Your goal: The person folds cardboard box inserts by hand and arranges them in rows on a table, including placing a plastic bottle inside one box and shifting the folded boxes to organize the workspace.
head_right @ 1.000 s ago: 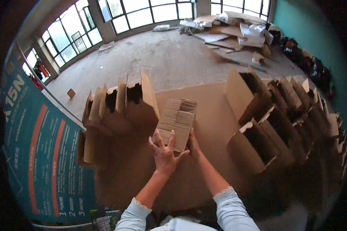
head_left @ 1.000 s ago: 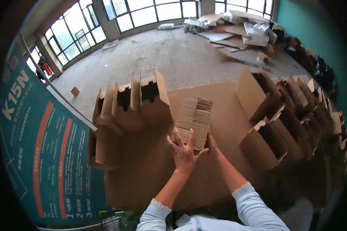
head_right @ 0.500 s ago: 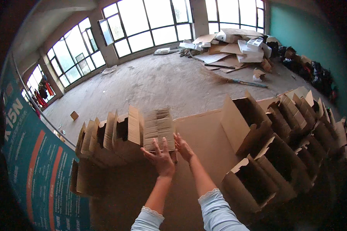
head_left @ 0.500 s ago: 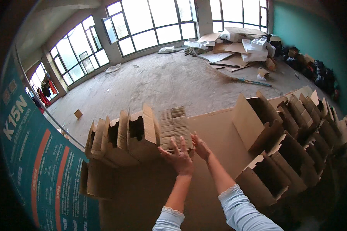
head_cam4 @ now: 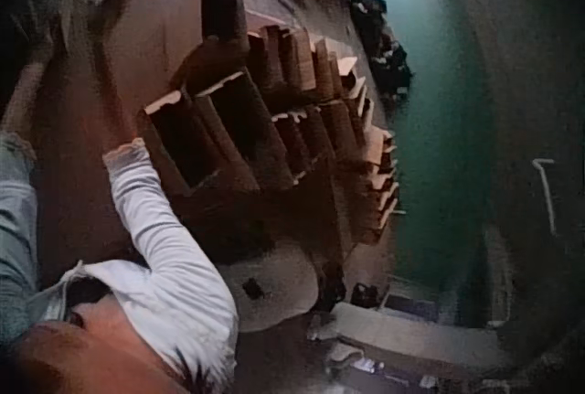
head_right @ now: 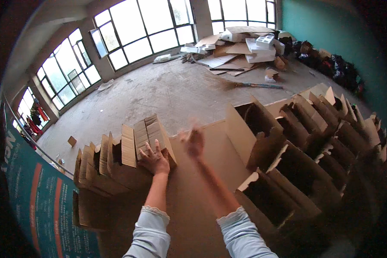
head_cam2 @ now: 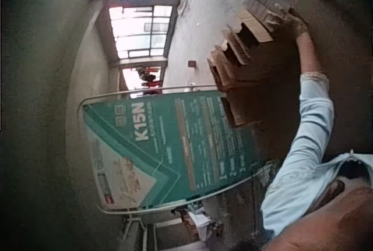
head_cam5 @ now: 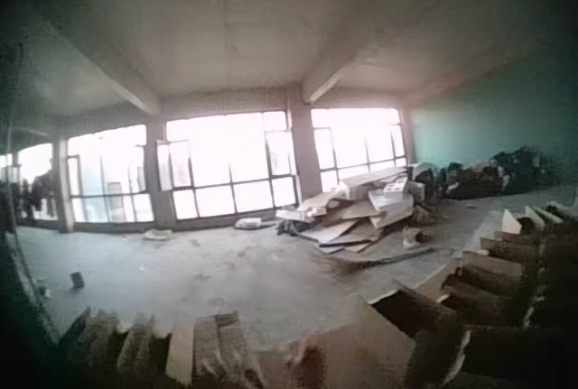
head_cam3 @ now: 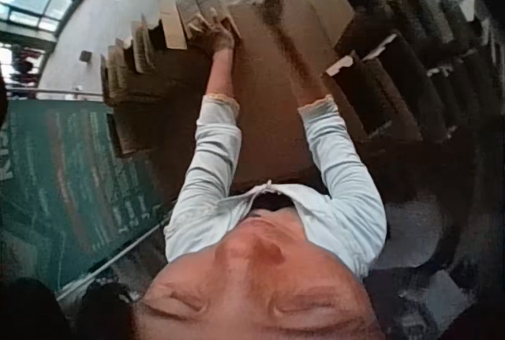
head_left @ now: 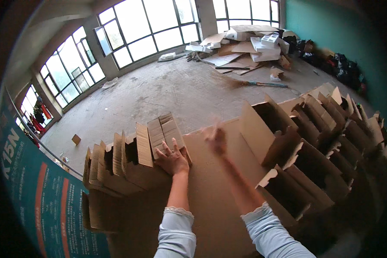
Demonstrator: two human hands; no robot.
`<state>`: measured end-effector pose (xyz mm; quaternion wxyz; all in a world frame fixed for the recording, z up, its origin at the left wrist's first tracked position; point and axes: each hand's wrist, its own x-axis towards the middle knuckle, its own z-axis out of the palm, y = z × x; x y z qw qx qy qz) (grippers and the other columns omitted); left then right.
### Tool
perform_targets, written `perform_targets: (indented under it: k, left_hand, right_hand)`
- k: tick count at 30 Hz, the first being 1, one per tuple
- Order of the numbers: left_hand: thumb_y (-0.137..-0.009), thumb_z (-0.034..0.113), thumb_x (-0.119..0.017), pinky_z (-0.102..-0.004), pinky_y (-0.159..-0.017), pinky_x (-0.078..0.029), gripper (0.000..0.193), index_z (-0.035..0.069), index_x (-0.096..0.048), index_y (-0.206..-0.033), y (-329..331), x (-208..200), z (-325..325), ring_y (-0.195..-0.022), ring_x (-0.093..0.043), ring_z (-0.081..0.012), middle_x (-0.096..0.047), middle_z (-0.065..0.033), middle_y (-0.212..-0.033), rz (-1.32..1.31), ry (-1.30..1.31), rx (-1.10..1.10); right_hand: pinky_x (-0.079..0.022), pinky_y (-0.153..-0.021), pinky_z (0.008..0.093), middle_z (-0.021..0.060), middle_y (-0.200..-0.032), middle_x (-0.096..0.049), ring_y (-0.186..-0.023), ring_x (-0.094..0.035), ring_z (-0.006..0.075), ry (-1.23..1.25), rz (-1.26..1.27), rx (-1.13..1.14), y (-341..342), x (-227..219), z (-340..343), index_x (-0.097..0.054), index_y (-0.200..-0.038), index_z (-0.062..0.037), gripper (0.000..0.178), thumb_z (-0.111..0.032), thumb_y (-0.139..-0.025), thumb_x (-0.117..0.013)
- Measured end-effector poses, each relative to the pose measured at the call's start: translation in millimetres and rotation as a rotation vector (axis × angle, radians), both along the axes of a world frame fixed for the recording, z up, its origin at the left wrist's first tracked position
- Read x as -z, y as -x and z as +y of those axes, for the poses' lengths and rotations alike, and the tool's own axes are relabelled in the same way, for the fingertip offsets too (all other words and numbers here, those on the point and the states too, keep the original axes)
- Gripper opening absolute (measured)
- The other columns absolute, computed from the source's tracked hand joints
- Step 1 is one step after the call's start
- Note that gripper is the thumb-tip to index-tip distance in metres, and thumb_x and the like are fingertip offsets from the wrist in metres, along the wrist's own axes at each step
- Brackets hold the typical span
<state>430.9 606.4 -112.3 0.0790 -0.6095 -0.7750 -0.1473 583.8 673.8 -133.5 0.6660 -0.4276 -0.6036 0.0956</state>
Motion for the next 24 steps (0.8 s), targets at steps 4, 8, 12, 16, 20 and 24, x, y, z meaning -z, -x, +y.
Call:
perform_targets:
  k: [4, 8, 12, 16, 20, 24]
  left_hand:
    - [-0.095, 0.052, -0.044, -0.0708, -0.105, -0.013, 0.063, 0.031, -0.022, -0.15, 56, -13, -19, -0.142, -0.004, -0.0467, -0.003, -0.0127, -0.159, -0.228, 0.151, 0.192]
    - [-0.097, 0.032, -0.051, -0.0492, -0.112, -0.025, 0.055, 0.018, -0.033, -0.147, 98, -20, -77, -0.141, -0.021, -0.0417, -0.02, -0.019, -0.155, -0.485, -0.072, 0.547]
    - [-0.093, 0.013, -0.056, -0.0368, -0.104, -0.04, 0.036, 0.003, -0.056, -0.128, 126, -62, -223, -0.127, -0.049, -0.0338, -0.048, -0.0224, -0.138, -0.603, -0.098, 0.658]
    - [-0.091, 0.01, -0.057, -0.0368, -0.093, -0.049, 0.025, -0.001, -0.065, -0.112, 198, -70, -370, -0.106, -0.063, -0.0318, -0.064, -0.0196, -0.116, -0.566, -0.206, 0.351]
    - [-0.095, 0.012, -0.052, -0.0393, -0.081, -0.052, 0.023, -0.001, -0.066, -0.108, 323, 31, -537, -0.089, -0.066, -0.0275, -0.068, -0.0185, -0.1, -0.727, -0.329, -0.435]
    - [-0.094, 0.013, -0.054, -0.0401, -0.076, -0.051, 0.023, -0.001, -0.065, -0.109, 412, 152, -679, -0.088, -0.065, -0.0257, -0.067, -0.0167, -0.096, -0.587, 0.119, -0.922]
  right_hand:
    - [-0.033, -0.108, 0.0456, 0.0194, -0.134, -0.05, -0.127, -0.045, 0.0345, 0.256, -0.595, 0.937, -80, -133, -67, -0.04, -0.137, -0.0016, 0.076, -0.025, -0.075, -0.076]
    - [-0.046, -0.097, 0.0475, 0.0128, -0.129, -0.057, -0.117, -0.056, 0.0314, 1.259, -0.771, 0.463, -146, -129, -82, -0.055, -0.126, -0.008, 0.054, -0.022, -0.077, -0.072]
    - [-0.051, -0.089, 0.0453, 0.0165, -0.113, -0.063, -0.104, -0.061, 0.0357, 1.0, -0.991, 0.417, -165, -112, -85, -0.061, -0.11, -0.0052, 0.035, -0.02, -0.079, -0.069]
    - [-0.054, -0.07, 0.0459, 0.0193, -0.09, -0.067, -0.086, -0.065, 0.0386, 0.487, -1.104, 0.312, -112, -153, -180, -0.062, -0.095, -0.0026, 0.016, -0.013, -0.083, -0.061]
    - [-0.051, -0.059, 0.0483, 0.0204, -0.074, -0.064, -0.074, -0.065, 0.04, 0.54, -1.101, 0.031, -32, -185, -305, -0.056, -0.083, -0.0041, 0.009, -0.012, -0.081, -0.06]
    - [-0.048, -0.053, 0.0458, 0.0148, -0.072, -0.064, -0.07, -0.066, 0.0358, 0.442, -1.184, -0.405, 25, -167, -380, -0.056, -0.088, -0.0083, 0.012, -0.011, -0.077, -0.062]
